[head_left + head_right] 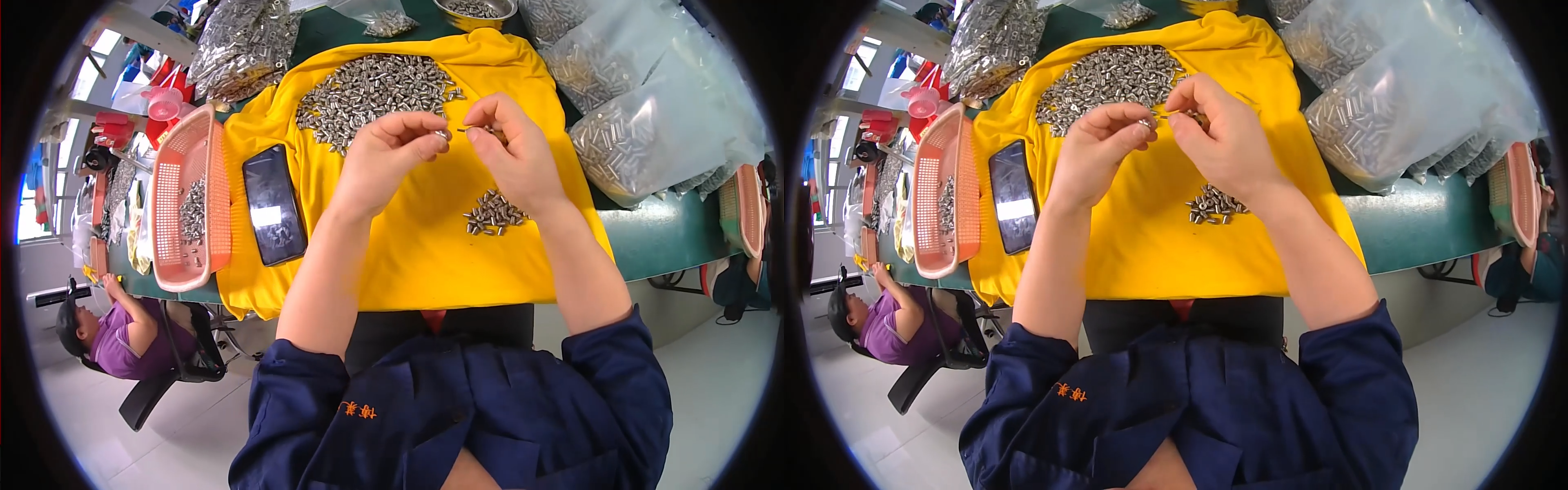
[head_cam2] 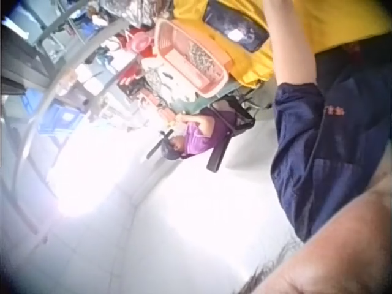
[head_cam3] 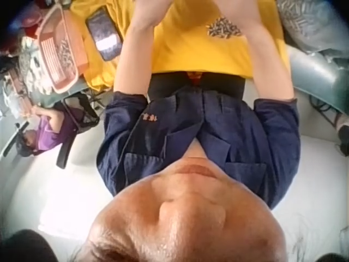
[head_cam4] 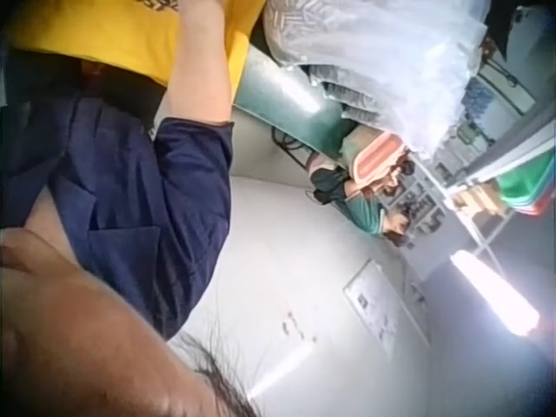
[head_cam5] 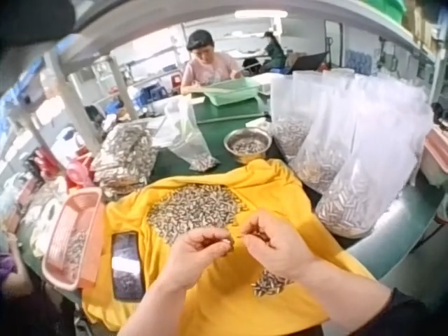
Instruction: Assembling or sorting small metal hardware components at an industrial workbench.
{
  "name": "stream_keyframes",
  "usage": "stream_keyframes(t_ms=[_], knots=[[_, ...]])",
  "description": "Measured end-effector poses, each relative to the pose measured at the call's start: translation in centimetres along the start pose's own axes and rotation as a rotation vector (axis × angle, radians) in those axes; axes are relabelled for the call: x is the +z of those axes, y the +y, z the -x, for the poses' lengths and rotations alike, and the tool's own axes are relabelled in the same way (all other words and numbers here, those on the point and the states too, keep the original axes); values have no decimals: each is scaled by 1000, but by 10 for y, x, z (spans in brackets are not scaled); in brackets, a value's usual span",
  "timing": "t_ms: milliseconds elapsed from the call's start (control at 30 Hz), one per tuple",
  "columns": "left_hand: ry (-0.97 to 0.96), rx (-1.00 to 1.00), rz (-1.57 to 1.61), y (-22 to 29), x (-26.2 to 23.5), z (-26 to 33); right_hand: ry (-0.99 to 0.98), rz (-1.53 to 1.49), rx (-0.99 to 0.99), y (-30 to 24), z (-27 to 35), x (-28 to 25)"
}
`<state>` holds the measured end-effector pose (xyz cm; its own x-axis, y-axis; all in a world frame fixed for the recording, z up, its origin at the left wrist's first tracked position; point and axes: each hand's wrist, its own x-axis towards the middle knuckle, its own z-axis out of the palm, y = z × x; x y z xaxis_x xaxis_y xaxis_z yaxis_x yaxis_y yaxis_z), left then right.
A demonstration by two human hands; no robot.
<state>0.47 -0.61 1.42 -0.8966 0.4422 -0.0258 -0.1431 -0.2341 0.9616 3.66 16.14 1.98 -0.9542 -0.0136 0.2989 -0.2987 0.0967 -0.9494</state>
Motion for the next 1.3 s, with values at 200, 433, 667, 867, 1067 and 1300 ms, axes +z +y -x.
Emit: stream_keyframes(t_ms=[200, 433, 667, 867, 1067, 1300], knots=[[-17, -5, 96, -7, 0, 2, -126, -7, 60, -6, 0, -1], [-29, 2, 24, -6, 2, 2, -123, 35, 42, -10, 1, -1], [8, 41, -214, -4, 3, 4, -141, 423, -108, -12, 3, 2], [73, 10, -323, -7, 4, 4, -128, 399, -62, -3, 3, 6], [91, 265, -833, -6, 7, 5, -118, 463, -80, -1, 2, 5], [93, 261, -474, -6, -6, 2, -32, 308, -25, -10, 1, 1]])
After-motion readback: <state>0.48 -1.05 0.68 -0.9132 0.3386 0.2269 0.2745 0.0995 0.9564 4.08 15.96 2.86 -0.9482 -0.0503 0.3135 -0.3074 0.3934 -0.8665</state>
